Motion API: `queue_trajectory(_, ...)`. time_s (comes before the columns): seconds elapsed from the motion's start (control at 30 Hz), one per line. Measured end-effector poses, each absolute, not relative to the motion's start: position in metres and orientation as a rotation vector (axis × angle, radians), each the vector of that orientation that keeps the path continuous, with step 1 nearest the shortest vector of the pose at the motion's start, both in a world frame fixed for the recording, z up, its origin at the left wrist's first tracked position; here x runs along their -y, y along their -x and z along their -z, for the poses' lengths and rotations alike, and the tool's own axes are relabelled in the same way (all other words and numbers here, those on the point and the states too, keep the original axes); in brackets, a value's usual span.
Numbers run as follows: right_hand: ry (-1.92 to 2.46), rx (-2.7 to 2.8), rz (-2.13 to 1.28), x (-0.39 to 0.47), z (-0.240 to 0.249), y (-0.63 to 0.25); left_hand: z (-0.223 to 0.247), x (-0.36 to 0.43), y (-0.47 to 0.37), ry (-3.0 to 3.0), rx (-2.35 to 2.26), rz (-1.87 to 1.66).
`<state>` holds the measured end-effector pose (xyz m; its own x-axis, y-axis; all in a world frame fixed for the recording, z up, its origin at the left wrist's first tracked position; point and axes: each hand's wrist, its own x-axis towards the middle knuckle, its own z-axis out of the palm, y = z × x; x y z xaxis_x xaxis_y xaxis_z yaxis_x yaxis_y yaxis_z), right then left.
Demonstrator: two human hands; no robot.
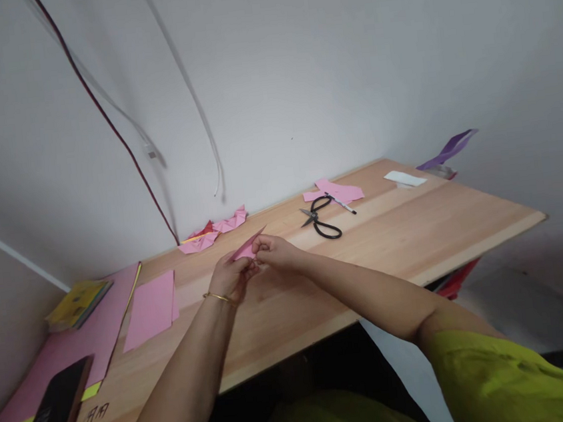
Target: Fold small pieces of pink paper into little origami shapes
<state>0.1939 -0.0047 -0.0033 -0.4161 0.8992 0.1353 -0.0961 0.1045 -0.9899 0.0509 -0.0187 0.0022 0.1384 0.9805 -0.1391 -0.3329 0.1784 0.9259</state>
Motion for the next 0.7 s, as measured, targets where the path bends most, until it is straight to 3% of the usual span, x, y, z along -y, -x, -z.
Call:
queue_trajectory(0.13,0.852,1.690,-1.260,0.006,0.003,-0.196,-0.002,0.015,-0.046,-0.744,-0.974,-1.099)
queue_trajectory(0.43,0.772,2.150,-0.115,0.008,-0.008,-0.205,-0.017,0.018,-0.042,-0.535,-0.954,-0.975)
queue_trajectory(0.57,0.824,2.204,0.062,0.010,-0.011,-0.207,-0.016,0.019,-0.041,-0.520,-0.931,-0.926)
queue_trajectory(0.7,0.892,2.236,0.030,0.014,-0.014,-0.207,-0.014,0.019,-0.040,-0.626,-0.936,-0.909)
